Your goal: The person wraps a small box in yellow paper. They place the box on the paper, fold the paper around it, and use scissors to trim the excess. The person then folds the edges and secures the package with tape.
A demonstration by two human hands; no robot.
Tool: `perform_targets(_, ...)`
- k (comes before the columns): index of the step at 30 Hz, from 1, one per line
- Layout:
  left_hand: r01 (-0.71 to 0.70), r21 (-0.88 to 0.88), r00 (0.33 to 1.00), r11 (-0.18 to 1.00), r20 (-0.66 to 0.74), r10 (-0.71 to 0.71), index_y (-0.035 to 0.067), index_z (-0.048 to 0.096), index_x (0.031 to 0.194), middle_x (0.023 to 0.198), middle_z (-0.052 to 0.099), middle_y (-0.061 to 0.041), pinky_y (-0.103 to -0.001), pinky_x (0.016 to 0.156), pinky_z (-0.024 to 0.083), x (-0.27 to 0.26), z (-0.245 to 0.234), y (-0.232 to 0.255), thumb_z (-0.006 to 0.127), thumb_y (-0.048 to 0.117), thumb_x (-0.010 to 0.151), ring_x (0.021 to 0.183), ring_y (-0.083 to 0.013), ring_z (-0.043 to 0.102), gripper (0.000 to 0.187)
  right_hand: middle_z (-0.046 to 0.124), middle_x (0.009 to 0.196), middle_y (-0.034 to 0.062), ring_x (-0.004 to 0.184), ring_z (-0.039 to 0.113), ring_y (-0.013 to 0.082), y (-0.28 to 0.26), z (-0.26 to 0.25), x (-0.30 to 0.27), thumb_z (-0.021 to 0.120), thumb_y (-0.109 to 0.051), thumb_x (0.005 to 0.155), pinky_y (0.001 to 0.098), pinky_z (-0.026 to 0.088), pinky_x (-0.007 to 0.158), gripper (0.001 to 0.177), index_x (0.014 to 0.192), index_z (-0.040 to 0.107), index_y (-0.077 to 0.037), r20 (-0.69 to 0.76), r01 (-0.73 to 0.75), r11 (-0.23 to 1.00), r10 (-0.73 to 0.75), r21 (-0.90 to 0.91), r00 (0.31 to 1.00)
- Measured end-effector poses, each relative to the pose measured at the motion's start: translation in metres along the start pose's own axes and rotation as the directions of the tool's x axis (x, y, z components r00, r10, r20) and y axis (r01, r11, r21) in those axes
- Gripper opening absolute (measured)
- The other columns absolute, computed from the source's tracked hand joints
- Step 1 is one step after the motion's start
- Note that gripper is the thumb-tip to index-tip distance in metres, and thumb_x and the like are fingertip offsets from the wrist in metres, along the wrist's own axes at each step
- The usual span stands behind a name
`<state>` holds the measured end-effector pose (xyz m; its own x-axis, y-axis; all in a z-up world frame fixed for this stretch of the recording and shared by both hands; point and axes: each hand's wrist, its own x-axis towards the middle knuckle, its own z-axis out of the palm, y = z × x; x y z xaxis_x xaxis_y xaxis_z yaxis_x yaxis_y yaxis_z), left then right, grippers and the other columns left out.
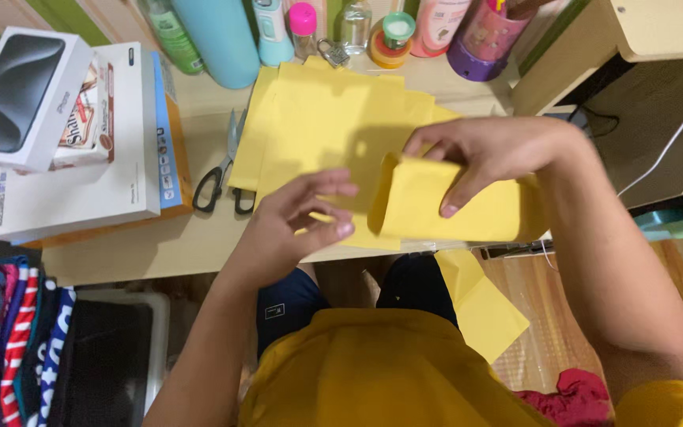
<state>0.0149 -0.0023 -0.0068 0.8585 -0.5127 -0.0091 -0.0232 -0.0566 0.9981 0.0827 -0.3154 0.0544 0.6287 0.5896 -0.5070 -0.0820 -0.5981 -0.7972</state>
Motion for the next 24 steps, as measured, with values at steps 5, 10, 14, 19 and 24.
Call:
perform_targets(5, -0.041, 0.034, 0.998, 0.999, -0.036, 0.042, 0.009, 0.038, 0.154, 0.138, 0.061, -0.013, -0.035, 0.094, 0.056, 0.040, 0.000, -0.028, 0.079, 0.025, 0.088, 0.106, -0.0204, 0.065, 0.080, 0.076, 0.111, 0.0116, 0.100, 0.067, 0.0176, 0.018, -0.012, 0.069, 0.088, -0.014, 0.067, 0.0329, 0.053, 0.087, 0.067, 0.128, 0.063, -0.006, 0.226, -0.007, 0.966, 0.067, -0.257, 0.972)
perform_targets(10, -0.013, 0.222, 0.995, 0.975, -0.091, 0.034, 0.010, 0.065, 0.140, 0.128, 0.075, -0.008, -0.031, 0.092, 0.058, 0.068, -0.004, -0.052, 0.072, 0.022, 0.094, 0.103, -0.0149, 0.071, 0.048, 0.066, 0.136, 0.0058, 0.125, 0.060, 0.0163, 0.012, -0.017, 0.134, 0.082, -0.028, 0.071, 0.0316, 0.044, 0.106, 0.074, 0.139, 0.059, -0.011, 0.207, -0.022, 0.832, 0.163, -0.554, 0.965)
perform_targets(14, 0.091, 0.306, 0.990, 0.948, -0.133, -0.052, 0.009, 0.067, 0.135, 0.118, 0.073, -0.008, -0.031, 0.086, 0.057, 0.062, -0.010, -0.065, 0.068, 0.019, 0.094, 0.093, -0.0177, 0.070, 0.042, 0.069, 0.137, 0.0021, 0.128, 0.063, 0.0222, -0.012, -0.003, 0.148, 0.076, -0.029, 0.071, 0.0374, 0.046, 0.110, 0.065, 0.135, 0.066, -0.023, 0.022, -0.176, 0.680, 0.272, -0.712, 0.962)
perform_targets(19, 0.022, 0.449, 0.992, 0.893, -0.118, 0.035, 0.004, 0.059, 0.138, 0.117, 0.067, -0.014, -0.033, 0.090, 0.053, 0.042, -0.012, -0.072, 0.066, 0.008, 0.092, 0.099, -0.0242, 0.067, 0.047, 0.072, 0.126, 0.0004, 0.132, 0.056, 0.0226, -0.027, 0.022, 0.136, 0.080, -0.025, 0.071, 0.0597, 0.010, 0.122, 0.057, 0.127, 0.072, -0.029, -0.026, -0.020, 0.510, -0.005, -0.860, 1.000)
perform_targets(24, -0.057, 0.604, 0.988, 0.795, -0.082, 0.133, 0.003, 0.068, 0.128, 0.125, 0.065, -0.018, -0.037, 0.093, 0.053, 0.043, -0.017, -0.082, 0.057, -0.004, 0.084, 0.104, -0.0290, 0.066, 0.046, 0.063, 0.132, 0.0208, 0.123, 0.057, 0.0406, 0.011, 0.036, 0.093, 0.080, -0.012, 0.072, 0.0536, 0.040, 0.103, 0.058, 0.130, 0.071, -0.011, -0.318, 0.146, 0.472, -0.761, -0.869, 0.565)
